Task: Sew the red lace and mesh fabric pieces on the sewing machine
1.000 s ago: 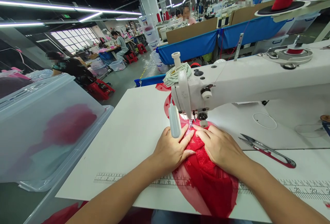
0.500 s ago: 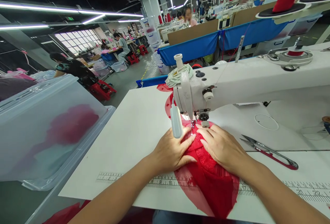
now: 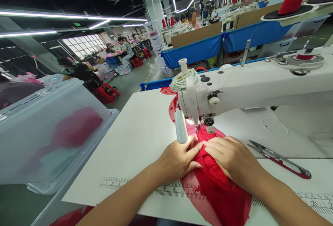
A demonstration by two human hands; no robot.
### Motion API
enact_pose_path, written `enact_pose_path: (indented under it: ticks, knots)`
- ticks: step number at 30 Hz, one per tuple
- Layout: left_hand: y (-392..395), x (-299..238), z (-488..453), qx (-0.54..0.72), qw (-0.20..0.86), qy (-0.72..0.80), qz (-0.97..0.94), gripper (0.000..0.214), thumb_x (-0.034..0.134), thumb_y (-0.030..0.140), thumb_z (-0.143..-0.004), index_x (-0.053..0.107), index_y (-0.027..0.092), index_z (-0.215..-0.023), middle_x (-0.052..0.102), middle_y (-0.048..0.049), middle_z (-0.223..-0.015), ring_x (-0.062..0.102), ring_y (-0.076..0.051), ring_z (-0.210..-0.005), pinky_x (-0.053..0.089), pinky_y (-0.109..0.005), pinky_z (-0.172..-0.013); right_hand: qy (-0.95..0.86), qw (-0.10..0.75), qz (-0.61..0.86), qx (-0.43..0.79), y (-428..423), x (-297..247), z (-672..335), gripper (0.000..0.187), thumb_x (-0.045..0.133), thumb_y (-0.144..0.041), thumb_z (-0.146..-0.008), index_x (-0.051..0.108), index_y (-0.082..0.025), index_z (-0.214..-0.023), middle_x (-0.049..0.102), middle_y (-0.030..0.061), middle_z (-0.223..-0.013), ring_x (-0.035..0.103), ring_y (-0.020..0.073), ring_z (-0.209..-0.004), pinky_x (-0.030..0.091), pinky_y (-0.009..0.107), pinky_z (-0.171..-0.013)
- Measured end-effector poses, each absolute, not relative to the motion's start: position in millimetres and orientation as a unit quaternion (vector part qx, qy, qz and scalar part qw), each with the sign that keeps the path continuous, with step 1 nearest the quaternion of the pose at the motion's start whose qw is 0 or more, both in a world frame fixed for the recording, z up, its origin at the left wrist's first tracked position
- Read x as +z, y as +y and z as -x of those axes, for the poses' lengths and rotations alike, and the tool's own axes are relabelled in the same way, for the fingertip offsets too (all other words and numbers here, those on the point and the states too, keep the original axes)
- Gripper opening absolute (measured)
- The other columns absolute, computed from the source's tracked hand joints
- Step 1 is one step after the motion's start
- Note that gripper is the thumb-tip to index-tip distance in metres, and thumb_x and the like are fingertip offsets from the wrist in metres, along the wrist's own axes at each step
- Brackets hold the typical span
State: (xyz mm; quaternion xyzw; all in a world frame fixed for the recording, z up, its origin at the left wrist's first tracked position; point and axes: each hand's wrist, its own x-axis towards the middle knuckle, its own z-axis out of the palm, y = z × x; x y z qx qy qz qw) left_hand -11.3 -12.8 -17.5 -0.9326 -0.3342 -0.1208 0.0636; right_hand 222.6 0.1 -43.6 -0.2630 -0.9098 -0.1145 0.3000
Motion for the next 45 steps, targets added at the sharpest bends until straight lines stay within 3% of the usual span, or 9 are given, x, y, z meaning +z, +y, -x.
enact_pose_path:
  ticks: [4,12,24,32,38,41,45]
  knots:
    - [-15,-27,13,-0.138,0.108,-0.334,0.926,0.075,0.024,0.067,-0.099,0.058,0.006,-0.129,0.065,-0.0216,-0.111,0.064,-0.027,-0.088,0.054,-0.037,-0.069,-0.908,0.307,0.259,-0.122,1,-40,-223,0.036,0.041,-0.006,-0.092,0.072,-0.018,-0.107,0.078,0.0055,-0.103,0.071,0.0191,-0.095,0.053,0.036,-0.079]
    - [-16,-27,13,-0.175,0.135,-0.347,0.912,0.078,0.021,0.071,-0.097,0.065,0.012,-0.124,0.069,-0.0185,-0.109,0.063,-0.025,-0.082,0.050,-0.036,-0.067,-0.908,0.314,0.248,-0.125,3,-39,-223,0.035,0.041,-0.003,-0.089,0.068,-0.015,-0.108,0.077,0.0063,-0.103,0.070,0.0202,-0.096,0.051,0.036,-0.083]
    - [-9,-28,20,-0.162,0.136,-0.355,0.911,0.090,0.003,0.072,-0.096,0.062,0.016,-0.134,0.069,-0.0179,-0.114,0.061,-0.027,-0.090,0.043,-0.042,-0.083,-0.906,0.309,0.265,-0.114,7,-41,-220,0.035,0.042,-0.003,-0.090,0.067,-0.013,-0.112,0.076,0.0072,-0.107,0.068,0.0208,-0.100,0.051,0.035,-0.084]
    - [0,-25,23,-0.170,0.141,-0.352,0.910,0.085,0.005,0.069,-0.098,0.068,0.019,-0.124,0.069,-0.0139,-0.121,0.058,-0.025,-0.094,0.041,-0.041,-0.088,-0.904,0.302,0.288,-0.099,12,-45,-218,0.048,0.040,0.004,-0.080,0.066,-0.015,-0.116,0.076,0.0073,-0.112,0.068,0.0204,-0.103,0.052,0.035,-0.083]
    - [7,-19,23,-0.208,0.126,-0.309,0.919,0.088,0.005,0.070,-0.098,0.071,0.015,-0.110,0.070,-0.0149,-0.106,0.058,-0.027,-0.096,0.042,-0.047,-0.096,-0.906,0.303,0.282,-0.088,14,-48,-220,0.046,0.041,0.001,-0.085,0.063,-0.015,-0.122,0.073,0.0086,-0.119,0.066,0.0219,-0.106,0.051,0.036,-0.086]
    - [7,-15,22,-0.188,0.077,-0.267,0.942,0.084,0.008,0.067,-0.101,0.069,0.010,-0.105,0.068,-0.0127,-0.091,0.060,-0.024,-0.084,0.048,-0.039,-0.081,-0.907,0.314,0.273,-0.068,8,-44,-219,0.040,0.041,-0.003,-0.090,0.063,-0.016,-0.120,0.071,0.0109,-0.122,0.062,0.0237,-0.108,0.048,0.039,-0.090]
    - [5,-11,21,-0.152,0.030,-0.280,0.947,0.080,0.005,0.061,-0.103,0.066,0.009,-0.105,0.062,-0.0098,-0.081,0.056,-0.022,-0.071,0.045,-0.035,-0.063,-0.922,0.301,0.241,-0.016,-1,-39,-217,0.033,0.038,-0.003,-0.091,0.066,-0.020,-0.097,0.071,0.0084,-0.101,0.061,0.0208,-0.091,0.044,0.036,-0.081]
